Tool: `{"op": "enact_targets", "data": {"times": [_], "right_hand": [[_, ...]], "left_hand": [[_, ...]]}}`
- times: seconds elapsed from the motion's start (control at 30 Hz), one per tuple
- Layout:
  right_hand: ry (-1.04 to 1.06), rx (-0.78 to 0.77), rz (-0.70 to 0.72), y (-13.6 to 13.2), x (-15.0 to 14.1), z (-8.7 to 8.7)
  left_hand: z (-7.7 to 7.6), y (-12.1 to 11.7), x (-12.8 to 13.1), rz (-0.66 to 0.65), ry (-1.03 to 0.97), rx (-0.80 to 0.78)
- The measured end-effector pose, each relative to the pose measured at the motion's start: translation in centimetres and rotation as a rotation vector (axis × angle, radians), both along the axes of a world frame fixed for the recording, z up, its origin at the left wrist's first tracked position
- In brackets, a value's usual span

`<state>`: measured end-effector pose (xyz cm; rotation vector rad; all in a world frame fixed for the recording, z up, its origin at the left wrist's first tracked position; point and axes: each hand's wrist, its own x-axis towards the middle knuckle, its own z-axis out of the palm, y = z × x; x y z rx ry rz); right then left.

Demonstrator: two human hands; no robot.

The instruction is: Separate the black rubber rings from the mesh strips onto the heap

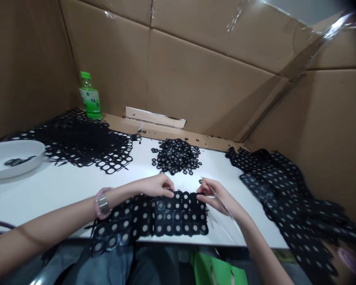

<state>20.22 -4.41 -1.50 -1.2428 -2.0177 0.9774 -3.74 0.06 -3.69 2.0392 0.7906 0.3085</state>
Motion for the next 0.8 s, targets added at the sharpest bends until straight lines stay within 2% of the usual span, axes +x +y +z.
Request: {"op": "enact_targets", "data": {"times": [0.07,0.13,0.17,0.27,0.33,0.4,0.5,0.6,0.8], "right_hand": [[-0.005,0.08,-0.123,-0.2,0.2,0.3],[0.126,0.133,-0.26,-0.2,-0.8,0.3],[0.249,0.098,-0.294,-0.2,-1.6,0.1],[0.644,-0.137,-0.292,0.1,-4.2,-1.4],[0.785,-0.188,-0.346,0.4,-5.3,-2.9],[0.776,-0.187,-0.435,0.6,-5.7,-4.3],[0.598,-0.152,-0.487,0.5,-5.4,-5.5],[0.468,-0.071,-0.478,0.3,-5.0,-5.7],[0.375,0.0,-0.471,0.3,-4.9,-5.8]], "left_hand": [[-0.7,0.3,1.0,-0.002,0.023,0.035],[-1.0,0.6,1.6,-0.01,0.028,0.046],[-1.1,0.6,1.7,-0.018,0.026,0.044],[-1.0,0.7,1.9,-0.033,0.031,0.033],[-0.9,0.4,2.0,-0.005,0.05,0.058],[-0.8,0.0,2.2,0.058,0.086,0.107],[-0.8,-0.5,2.3,0.131,0.137,0.181],[-0.9,-0.7,2.2,0.129,0.143,0.202],[-1.0,-0.7,1.9,0.111,0.11,0.174]]}}
